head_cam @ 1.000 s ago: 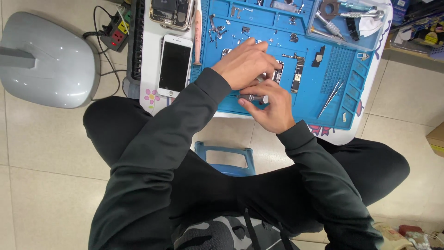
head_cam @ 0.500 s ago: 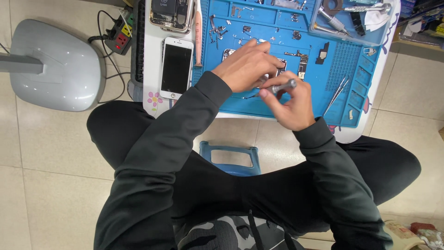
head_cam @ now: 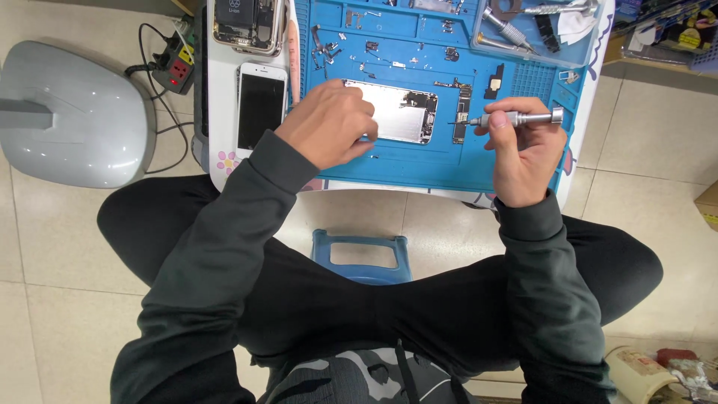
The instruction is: The person is repairing a mobile phone, assembling internal components on a repair bench.
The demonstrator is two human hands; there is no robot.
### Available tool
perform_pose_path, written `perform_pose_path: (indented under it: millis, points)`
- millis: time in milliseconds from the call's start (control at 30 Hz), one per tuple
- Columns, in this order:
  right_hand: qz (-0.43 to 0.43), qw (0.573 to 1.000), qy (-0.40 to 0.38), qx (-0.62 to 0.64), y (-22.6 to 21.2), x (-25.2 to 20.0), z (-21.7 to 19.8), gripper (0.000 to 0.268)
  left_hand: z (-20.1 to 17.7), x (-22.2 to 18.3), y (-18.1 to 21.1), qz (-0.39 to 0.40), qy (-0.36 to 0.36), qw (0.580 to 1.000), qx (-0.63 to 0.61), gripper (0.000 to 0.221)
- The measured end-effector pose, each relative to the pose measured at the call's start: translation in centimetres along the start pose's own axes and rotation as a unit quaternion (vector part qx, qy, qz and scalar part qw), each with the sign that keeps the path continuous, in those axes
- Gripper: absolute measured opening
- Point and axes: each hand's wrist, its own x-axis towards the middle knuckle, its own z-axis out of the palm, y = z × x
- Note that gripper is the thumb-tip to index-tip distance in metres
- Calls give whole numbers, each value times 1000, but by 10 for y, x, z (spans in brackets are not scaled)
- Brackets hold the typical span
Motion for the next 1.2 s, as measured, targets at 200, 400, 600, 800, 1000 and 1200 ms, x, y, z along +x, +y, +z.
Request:
perform_pose_path:
  millis: [200, 400, 600, 800, 1000, 1200]
  points:
    - [66, 993, 60, -76, -20, 7, -31, 11, -2, -14, 12, 2, -40, 997, 64, 5]
    - [-66, 978, -2, -196, 11, 57, -95, 24, 2, -10, 16, 0, -71, 995, 70, 9]
    - [-71, 906, -66, -411, 44, 93, -92, 27, -2, -10, 11, -13, -80, 995, 64, 10]
    - [-72, 859, -82, -500, 86, 110, -84, 12, -1, -8, 9, -76, -144, 987, 12, 24]
    - [-62, 865, -84, -490, 86, 109, -81, 9, -1, -8, 13, -69, -9, 997, -12, 7]
    - [-86, 862, -48, -497, 62, 101, -92, 19, 11, -1, 23, -63, 26, 997, 47, 11]
